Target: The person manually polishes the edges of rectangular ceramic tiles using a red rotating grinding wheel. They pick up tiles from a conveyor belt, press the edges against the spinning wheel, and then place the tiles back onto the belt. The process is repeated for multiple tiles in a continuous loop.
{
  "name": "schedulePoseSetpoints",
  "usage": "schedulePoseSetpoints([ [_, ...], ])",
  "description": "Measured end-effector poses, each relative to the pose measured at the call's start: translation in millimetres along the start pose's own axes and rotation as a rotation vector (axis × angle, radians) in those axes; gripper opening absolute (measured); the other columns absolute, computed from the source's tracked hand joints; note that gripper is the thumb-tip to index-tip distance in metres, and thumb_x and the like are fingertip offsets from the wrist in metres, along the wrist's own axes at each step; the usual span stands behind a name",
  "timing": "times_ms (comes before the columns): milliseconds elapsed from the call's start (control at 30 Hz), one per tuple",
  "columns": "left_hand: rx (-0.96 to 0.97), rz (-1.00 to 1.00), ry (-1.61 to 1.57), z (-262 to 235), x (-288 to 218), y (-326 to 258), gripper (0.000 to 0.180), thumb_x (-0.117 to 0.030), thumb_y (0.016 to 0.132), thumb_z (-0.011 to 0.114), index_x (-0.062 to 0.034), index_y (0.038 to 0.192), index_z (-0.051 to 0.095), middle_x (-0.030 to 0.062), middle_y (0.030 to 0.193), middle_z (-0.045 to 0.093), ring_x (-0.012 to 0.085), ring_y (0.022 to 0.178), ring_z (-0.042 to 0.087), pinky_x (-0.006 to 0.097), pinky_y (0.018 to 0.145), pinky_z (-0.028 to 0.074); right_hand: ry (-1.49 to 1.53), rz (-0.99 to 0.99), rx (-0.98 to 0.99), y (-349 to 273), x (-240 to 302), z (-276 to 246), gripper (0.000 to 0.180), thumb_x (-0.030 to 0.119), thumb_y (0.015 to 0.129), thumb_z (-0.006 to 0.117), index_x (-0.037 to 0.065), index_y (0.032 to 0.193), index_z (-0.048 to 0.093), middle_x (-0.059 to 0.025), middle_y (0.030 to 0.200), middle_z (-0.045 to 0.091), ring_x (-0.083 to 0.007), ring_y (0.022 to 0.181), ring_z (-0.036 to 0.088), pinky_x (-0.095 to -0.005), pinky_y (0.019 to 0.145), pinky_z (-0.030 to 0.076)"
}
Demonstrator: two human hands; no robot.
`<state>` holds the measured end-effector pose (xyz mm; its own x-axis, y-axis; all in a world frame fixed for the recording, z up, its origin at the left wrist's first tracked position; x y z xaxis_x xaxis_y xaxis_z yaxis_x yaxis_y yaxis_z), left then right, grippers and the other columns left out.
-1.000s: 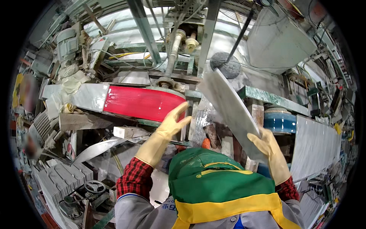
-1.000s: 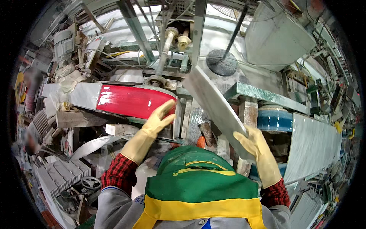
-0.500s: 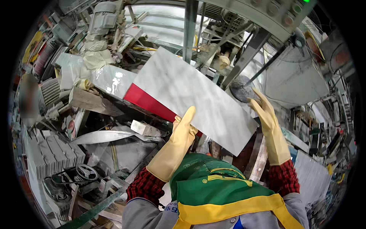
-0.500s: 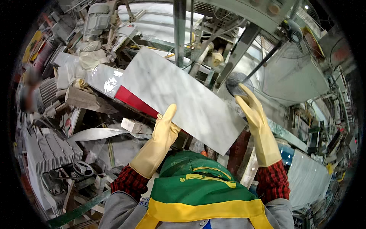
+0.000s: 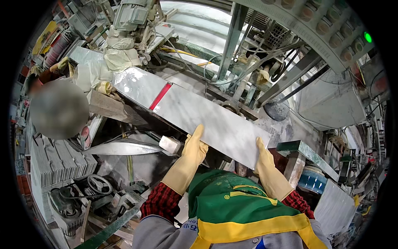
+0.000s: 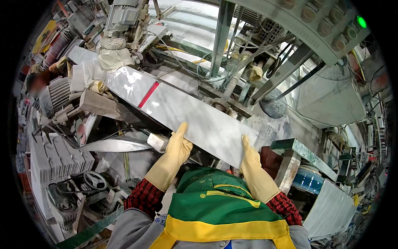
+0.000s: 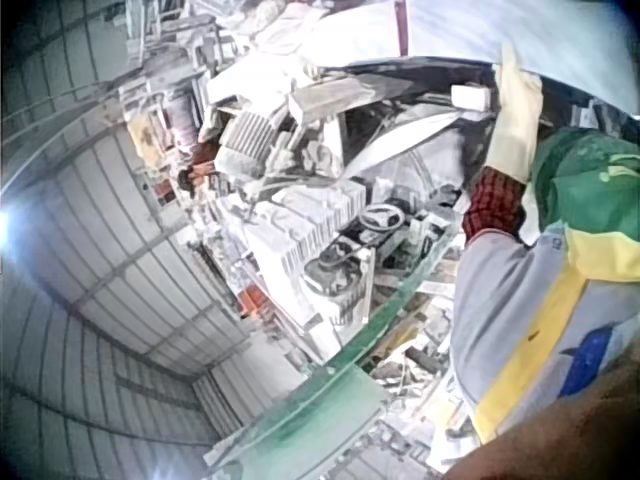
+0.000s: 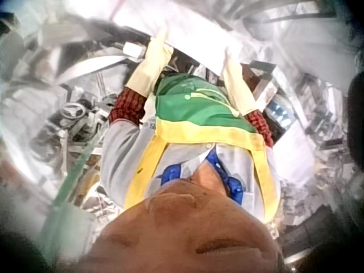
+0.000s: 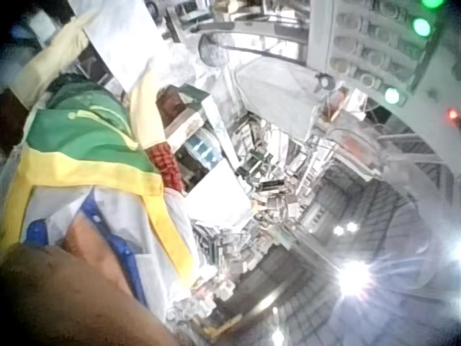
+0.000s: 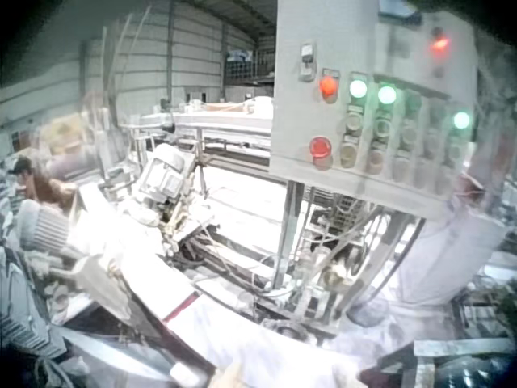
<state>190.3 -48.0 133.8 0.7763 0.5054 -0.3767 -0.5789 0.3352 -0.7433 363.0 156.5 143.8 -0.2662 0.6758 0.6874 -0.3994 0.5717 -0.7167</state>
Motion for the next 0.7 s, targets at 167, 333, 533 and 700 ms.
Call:
schedulePoseSetpoints([
  [167, 0.148, -0.015, -0.071, -13, -10, 17, 0.02, -0.02, 0.1, 0.066, -0.0054, 0.111, 0.061, 0.0079, 0.099, 0.07, 0.0167, 0.079, 0.068, 0.03, 0.062, 0.055, -0.256, 0.003, -0.183, 1, 3, 21, 0.086, 0.064, 0.081, 0.073, -0.007, 0.128, 0.062, -0.0176, 0.122, 0.066, -0.0248, 0.099, 0.066, -0.0388, 0.087, 0.053],
  [333, 0.362, -0.404, 0.279, -24, -30, -10, 0.041, -0.03, 0.103, 0.059, 0.0043, 0.126, 0.058, 0.0194, 0.122, 0.067, 0.0333, 0.111, 0.067, 0.046, 0.098, 0.056, -0.181, 0.033, -0.133, 18, -8, 25, 0.087, 0.063, 0.081, 0.074, -0.008, 0.129, 0.062, -0.018, 0.122, 0.065, -0.0235, 0.107, 0.063, -0.0393, 0.089, 0.052],
  [533, 0.424, -0.498, 0.737, -52, -55, -14, 0.049, -0.037, 0.104, 0.056, 0.0063, 0.127, 0.061, 0.0222, 0.122, 0.069, 0.0297, 0.105, 0.071, 0.04, 0.093, 0.06, -0.253, -0.09, -0.103, 20, -14, 44, 0.079, 0.05, 0.089, 0.072, 0.0, 0.145, 0.048, -0.0124, 0.13, 0.062, -0.0248, 0.113, 0.06, -0.0394, 0.095, 0.049],
  [700, 0.477, -0.485, 0.797, -38, -70, -19, 0.046, -0.037, 0.105, 0.053, 0.0047, 0.121, 0.066, 0.021, 0.113, 0.073, 0.0278, 0.095, 0.074, 0.037, 0.084, 0.062, -0.103, -0.243, -0.015, 20, -20, 61, 0.04, 0.035, 0.098, 0.067, 0.005, 0.123, 0.059, -0.0037, 0.101, 0.063, -0.014, 0.086, 0.057, -0.0315, 0.073, 0.045],
])
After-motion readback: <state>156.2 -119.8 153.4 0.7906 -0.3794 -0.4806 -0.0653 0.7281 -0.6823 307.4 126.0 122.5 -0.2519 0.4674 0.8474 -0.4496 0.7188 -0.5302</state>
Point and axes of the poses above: each hand's wrist, its own y-axis towards the middle knuckle, its own z-axis out of the palm, x = y × z, the point moved 2 cm from there along y, towards the middle knuckle
